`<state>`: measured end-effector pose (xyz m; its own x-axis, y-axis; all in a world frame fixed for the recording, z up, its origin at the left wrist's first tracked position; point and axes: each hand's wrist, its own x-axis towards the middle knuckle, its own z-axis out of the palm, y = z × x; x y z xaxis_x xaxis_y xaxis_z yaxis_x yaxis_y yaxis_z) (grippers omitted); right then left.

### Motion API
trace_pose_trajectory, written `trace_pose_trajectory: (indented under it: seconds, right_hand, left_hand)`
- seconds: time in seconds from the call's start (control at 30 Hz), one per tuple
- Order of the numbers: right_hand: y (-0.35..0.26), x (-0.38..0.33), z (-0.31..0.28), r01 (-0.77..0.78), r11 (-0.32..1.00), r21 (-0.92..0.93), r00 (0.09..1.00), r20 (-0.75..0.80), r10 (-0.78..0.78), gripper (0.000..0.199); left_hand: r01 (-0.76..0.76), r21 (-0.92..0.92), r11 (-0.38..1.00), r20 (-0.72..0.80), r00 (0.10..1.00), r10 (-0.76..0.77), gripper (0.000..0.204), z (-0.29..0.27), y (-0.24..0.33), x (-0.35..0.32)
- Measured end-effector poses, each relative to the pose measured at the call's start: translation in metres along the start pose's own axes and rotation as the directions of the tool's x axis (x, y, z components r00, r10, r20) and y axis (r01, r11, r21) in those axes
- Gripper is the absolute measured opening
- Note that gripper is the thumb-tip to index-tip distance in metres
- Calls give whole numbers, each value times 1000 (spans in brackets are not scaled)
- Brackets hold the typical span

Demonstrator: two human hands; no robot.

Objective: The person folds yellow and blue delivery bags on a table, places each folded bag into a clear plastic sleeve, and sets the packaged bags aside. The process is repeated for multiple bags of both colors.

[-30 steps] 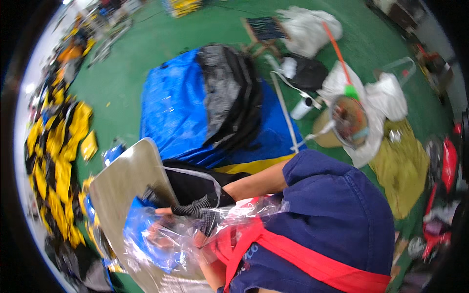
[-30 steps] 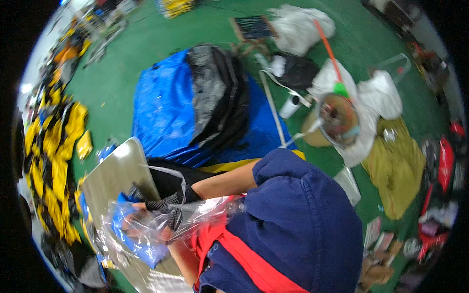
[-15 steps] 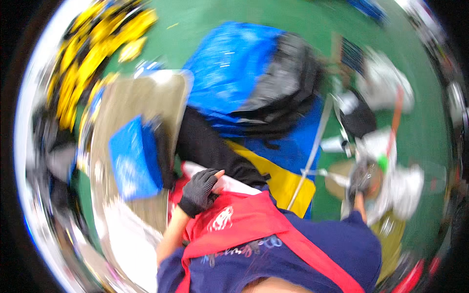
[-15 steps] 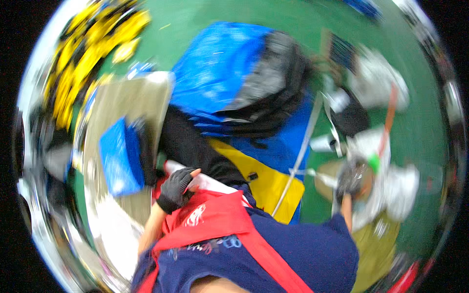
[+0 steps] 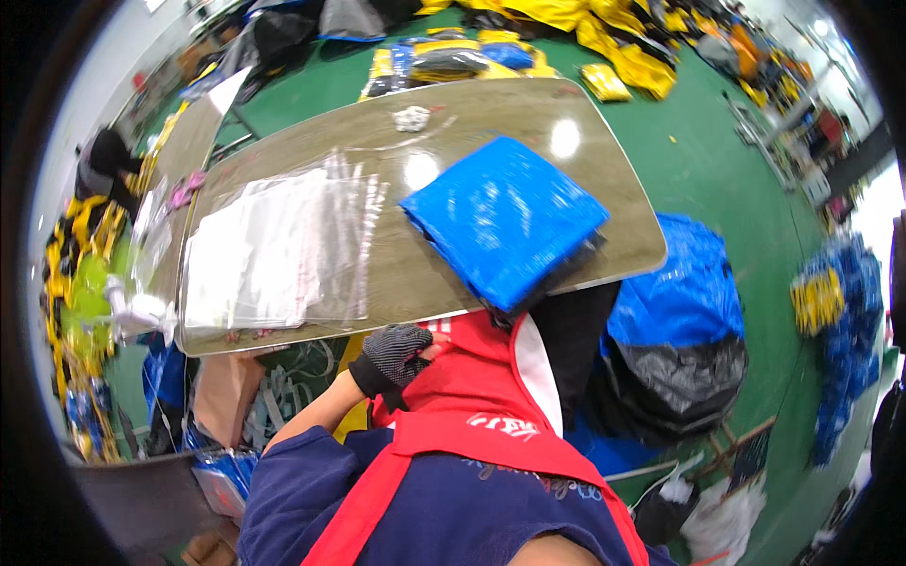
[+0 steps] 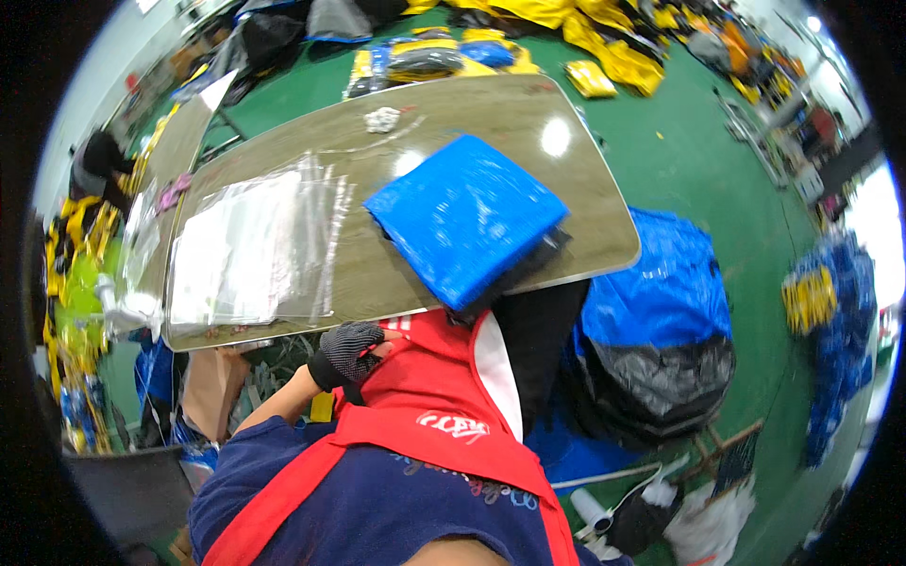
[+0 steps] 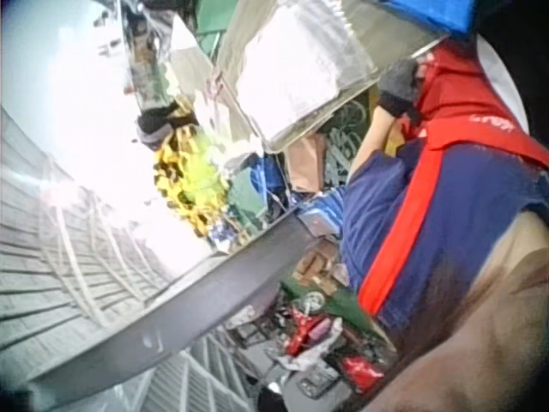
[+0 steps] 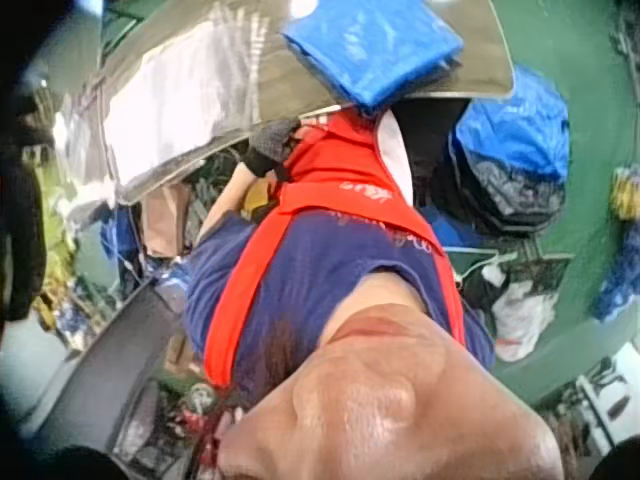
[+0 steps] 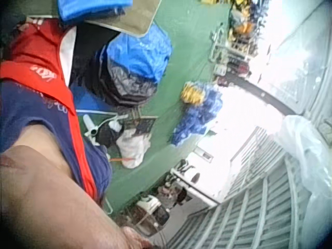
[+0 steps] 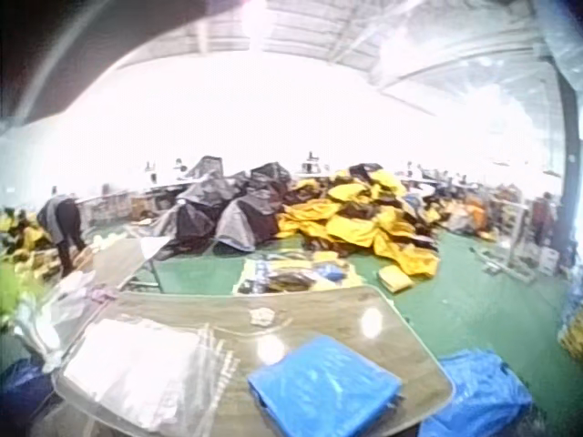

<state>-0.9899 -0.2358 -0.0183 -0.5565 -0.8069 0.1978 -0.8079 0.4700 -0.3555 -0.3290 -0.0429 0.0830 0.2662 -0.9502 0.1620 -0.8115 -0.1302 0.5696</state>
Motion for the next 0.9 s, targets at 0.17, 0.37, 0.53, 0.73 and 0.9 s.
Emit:
trace_pose_trajectory:
  seconds: [0.17, 0.37, 0.53, 0.73, 0.9]
  right_hand:
    - [-238, -5, -26, 438, 789, 431, 886, -57, -461, 36]
    - [-522, -151, -38, 616, 90, 782, 288, -117, -951, 33]
    - [-582, -286, 5, 853, -126, 506, -195, 85, -977, 81]
    - [-477, -250, 24, 976, -70, 207, -153, 425, -892, 119]
    - [-422, -234, 42, 945, 17, 327, 30, -35, -999, 94]
  left_hand:
    - [217, -224, 950, -326, 902, -283, 19, -24, -79, 0]
    - [112, 196, 974, -542, 840, 13, 21, -68, -210, 128]
    - [105, 104, 989, -291, 954, -71, 42, -44, -256, 266]
    - [526, -488, 697, 556, 803, -217, 84, -8, -150, 223]
    - [524, -845, 107, 513, 851, -114, 77, -13, -74, 176]
